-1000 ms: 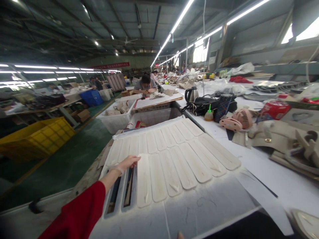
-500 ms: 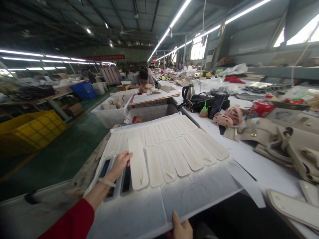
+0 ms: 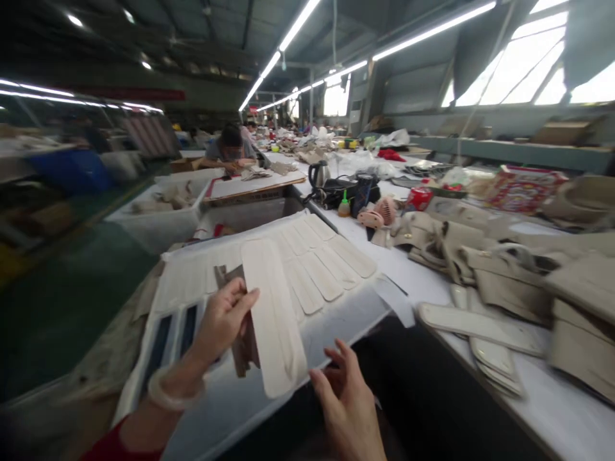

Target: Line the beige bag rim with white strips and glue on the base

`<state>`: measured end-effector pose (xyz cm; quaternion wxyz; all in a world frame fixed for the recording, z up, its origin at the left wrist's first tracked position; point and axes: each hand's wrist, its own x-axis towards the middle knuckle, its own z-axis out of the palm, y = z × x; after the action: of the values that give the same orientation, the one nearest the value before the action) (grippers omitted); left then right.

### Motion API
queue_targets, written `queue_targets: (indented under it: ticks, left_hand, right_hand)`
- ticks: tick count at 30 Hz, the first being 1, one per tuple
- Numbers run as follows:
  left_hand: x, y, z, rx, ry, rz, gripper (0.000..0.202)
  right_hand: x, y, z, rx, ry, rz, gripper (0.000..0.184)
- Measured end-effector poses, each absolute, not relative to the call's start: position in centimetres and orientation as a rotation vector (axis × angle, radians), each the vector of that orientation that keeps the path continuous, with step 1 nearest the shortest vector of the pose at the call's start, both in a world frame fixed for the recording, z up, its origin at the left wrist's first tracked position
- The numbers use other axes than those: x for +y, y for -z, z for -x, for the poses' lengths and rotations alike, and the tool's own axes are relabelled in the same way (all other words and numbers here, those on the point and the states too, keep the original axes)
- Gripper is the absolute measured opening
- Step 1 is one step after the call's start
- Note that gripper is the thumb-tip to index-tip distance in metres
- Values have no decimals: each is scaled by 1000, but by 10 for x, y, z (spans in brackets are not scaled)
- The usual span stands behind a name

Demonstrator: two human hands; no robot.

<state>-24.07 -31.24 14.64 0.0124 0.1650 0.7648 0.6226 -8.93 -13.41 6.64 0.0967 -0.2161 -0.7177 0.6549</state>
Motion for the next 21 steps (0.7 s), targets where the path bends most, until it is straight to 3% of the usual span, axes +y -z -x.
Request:
queue_targets:
  ticks: [4,7,11,13,17,21]
  left_hand:
    - [-214,-141,173,2066,-1831,-783,24]
    - [-160,-153,128,1624,-1785,-937,25]
    - [-118,-171,89,1106,-1553,-1136,47]
    - [-105,-182,79,1239,-1632,-1290,50]
    - [-79,-201,72,2019,-1788,-1674,69]
    - [-41,-205,64,1859,-1451,-1944,82]
  right_hand:
    - [-93,-144,54,-2314,-1423,615,94]
    - [-63,-168,13,-2375,-1045,728,95]
    - [-21,-188,-62,-2323,-853,822,92]
    - [-3,-197,-101,-2289,-828,863,90]
    - [24,-206,-169,-2260,-675,909,89]
    - [38,-195,-209,-2250,-568,913,85]
